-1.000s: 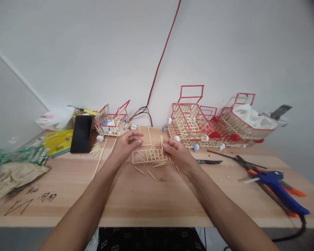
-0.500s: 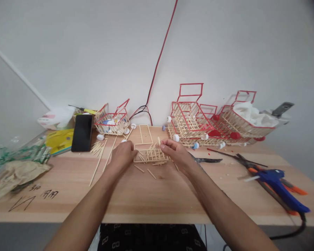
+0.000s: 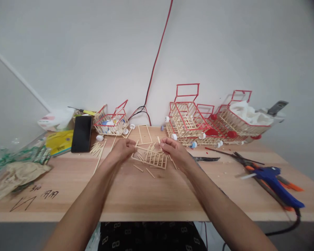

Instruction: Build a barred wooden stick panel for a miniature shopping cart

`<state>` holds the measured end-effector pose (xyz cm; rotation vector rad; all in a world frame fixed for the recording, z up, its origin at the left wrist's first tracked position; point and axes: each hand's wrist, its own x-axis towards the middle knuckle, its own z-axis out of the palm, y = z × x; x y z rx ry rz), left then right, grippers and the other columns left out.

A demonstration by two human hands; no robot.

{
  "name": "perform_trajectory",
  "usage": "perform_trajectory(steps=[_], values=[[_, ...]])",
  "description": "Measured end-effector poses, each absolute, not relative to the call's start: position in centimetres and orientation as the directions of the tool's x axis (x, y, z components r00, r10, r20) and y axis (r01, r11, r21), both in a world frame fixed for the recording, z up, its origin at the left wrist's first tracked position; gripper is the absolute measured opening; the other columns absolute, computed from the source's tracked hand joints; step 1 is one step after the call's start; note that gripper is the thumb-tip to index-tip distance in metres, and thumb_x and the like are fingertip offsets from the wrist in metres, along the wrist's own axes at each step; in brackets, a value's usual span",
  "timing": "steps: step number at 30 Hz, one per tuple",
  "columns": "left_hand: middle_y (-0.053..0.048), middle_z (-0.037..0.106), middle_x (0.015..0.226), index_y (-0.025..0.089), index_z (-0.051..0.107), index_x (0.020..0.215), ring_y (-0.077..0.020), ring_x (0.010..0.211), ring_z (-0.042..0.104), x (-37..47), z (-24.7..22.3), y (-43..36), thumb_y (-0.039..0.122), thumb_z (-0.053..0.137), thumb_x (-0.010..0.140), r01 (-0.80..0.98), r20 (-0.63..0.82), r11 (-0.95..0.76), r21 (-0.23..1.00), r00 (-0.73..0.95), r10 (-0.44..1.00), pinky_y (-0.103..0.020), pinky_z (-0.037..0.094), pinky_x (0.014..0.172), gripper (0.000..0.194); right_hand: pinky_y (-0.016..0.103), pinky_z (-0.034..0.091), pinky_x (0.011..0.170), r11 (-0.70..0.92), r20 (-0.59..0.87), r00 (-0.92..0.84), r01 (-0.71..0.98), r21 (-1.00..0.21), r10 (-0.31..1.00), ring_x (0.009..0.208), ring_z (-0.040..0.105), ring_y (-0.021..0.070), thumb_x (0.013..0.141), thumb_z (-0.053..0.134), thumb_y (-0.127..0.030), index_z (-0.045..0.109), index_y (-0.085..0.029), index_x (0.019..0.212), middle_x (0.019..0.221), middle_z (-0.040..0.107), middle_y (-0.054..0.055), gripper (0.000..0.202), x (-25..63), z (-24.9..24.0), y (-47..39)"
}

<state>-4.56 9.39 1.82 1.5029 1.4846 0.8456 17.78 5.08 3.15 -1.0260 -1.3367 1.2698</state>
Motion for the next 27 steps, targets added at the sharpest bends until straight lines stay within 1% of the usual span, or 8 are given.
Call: perform_trajectory(steps=[3, 5, 7, 10, 13, 17, 21, 27], values=[[0.008, 0.043, 0.039, 0.014, 0.062, 0.075, -0.005, 0.033, 0.03, -4.9, 2.4, 9.3, 0.027, 0.07, 0.062, 0.264, -0.239, 0.176, 0.948, 0.229, 0.944, -0.018, 0.019, 0.037, 0.019, 0.026, 0.034, 0.063, 0.108, 0.111, -0.131, -0.03, -0.994, 0.985, 0.065, 0.043, 0.0114, 0.071, 0.069, -0.043, 0.06, -0.019, 0.08, 0.071, 0.053, -0.002, 0.026, 17.7, 3.7, 4.8], [0.008, 0.04, 0.04, 0.015, 0.06, 0.068, -0.0031, 0.033, 0.027, -5.0, 2.5, 9.2, 0.03, 0.074, 0.061, 0.184, -0.255, 0.207, 0.961, 0.298, 0.92, -0.016, 0.016, 0.036, 0.023, 0.026, 0.035, 0.064, 0.117, 0.118, -0.122, -0.02, -0.993, 0.985, 0.067, 0.045, 0.0124, 0.071, 0.069, -0.043, 0.06, -0.019, 0.08, 0.073, 0.054, -0.002, 0.027, 17.6, 3.9, 4.6], [0.009, 0.038, 0.041, 0.015, 0.057, 0.063, -0.0022, 0.034, 0.025, -4.9, 2.5, 9.2, 0.036, 0.078, 0.059, 0.135, -0.25, 0.218, 0.967, 0.322, 0.913, -0.016, 0.015, 0.035, 0.03, 0.027, 0.035, 0.065, 0.124, 0.124, -0.119, -0.015, -0.992, 0.985, 0.068, 0.046, 0.0132, 0.07, 0.069, -0.043, 0.059, -0.02, 0.079, 0.073, 0.055, -0.001, 0.027, 17.5, 4.0, 4.5], [0.008, 0.038, 0.042, 0.015, 0.055, 0.059, -0.0016, 0.034, 0.025, -4.7, 2.6, 9.1, 0.043, 0.08, 0.058, 0.122, -0.247, 0.22, 0.968, 0.297, 0.922, -0.015, 0.014, 0.034, 0.038, 0.027, 0.036, 0.065, 0.137, 0.138, -0.117, -0.009, -0.99, 0.984, 0.068, 0.046, 0.0133, 0.07, 0.068, -0.041, 0.058, -0.02, 0.079, 0.072, 0.053, -0.002, 0.025, 17.3, 4.1, 4.4], [0.007, 0.044, 0.046, 0.014, 0.056, 0.06, -0.0015, 0.035, 0.028, -4.6, 2.9, 9.0, 0.044, 0.08, 0.06, 0.084, -0.195, 0.178, 0.98, 0.261, 0.946, -0.015, 0.016, 0.034, 0.038, 0.026, 0.035, 0.065, 0.19, 0.187, -0.094, 0.015, -0.982, 0.978, 0.068, 0.046, 0.0131, 0.073, 0.066, -0.038, 0.057, -0.02, 0.077, 0.071, 0.052, -0.002, 0.021, 17.2, 4.0, 4.4], [0.004, 0.054, 0.054, 0.014, 0.057, 0.064, -0.0022, 0.036, 0.038, -4.8, 3.6, 8.9, 0.043, 0.08, 0.061, 0.013, -0.087, 0.086, 0.996, 0.168, 0.982, -0.015, 0.025, 0.035, 0.036, 0.027, 0.034, 0.061, 0.293, 0.293, -0.015, 0.112, -0.949, 0.956, 0.065, 0.044, 0.0129, 0.078, 0.061, -0.033, 0.057, -0.02, 0.078, 0.07, 0.05, -0.002, 0.014, 16.8, 4.0, 4.2], [0.004, 0.057, 0.057, 0.014, 0.058, 0.067, -0.004, 0.038, 0.044, -5.0, 4.5, 8.4, 0.04, 0.081, 0.059, 0.001, -0.072, 0.073, 0.997, 0.123, 0.99, -0.017, 0.036, 0.04, 0.036, 0.027, 0.035, 0.062, 0.359, 0.374, 0.017, 0.242, -0.901, 0.927, 0.066, 0.046, 0.014, 0.08, 0.059, -0.029, 0.058, -0.02, 0.078, 0.072, 0.054, 0.0, 0.009, 16.1, 3.9, 3.8], [0.003, 0.059, 0.061, 0.014, 0.062, 0.071, -0.0057, 0.045, 0.048, -4.9, 6.2, 7.2, 0.041, 0.08, 0.061, -0.061, 0.061, -0.061, 0.996, 0.005, 0.998, -0.018, 0.041, 0.044, 0.034, 0.028, 0.035, 0.062, 0.405, 0.429, 0.002, 0.326, -0.854, 0.903, 0.066, 0.048, 0.0145, 0.081, 0.058, -0.026, 0.059, -0.021, 0.077, 0.073, 0.058, 0.0, 0.006, 15.5, 4.4, 3.7]])
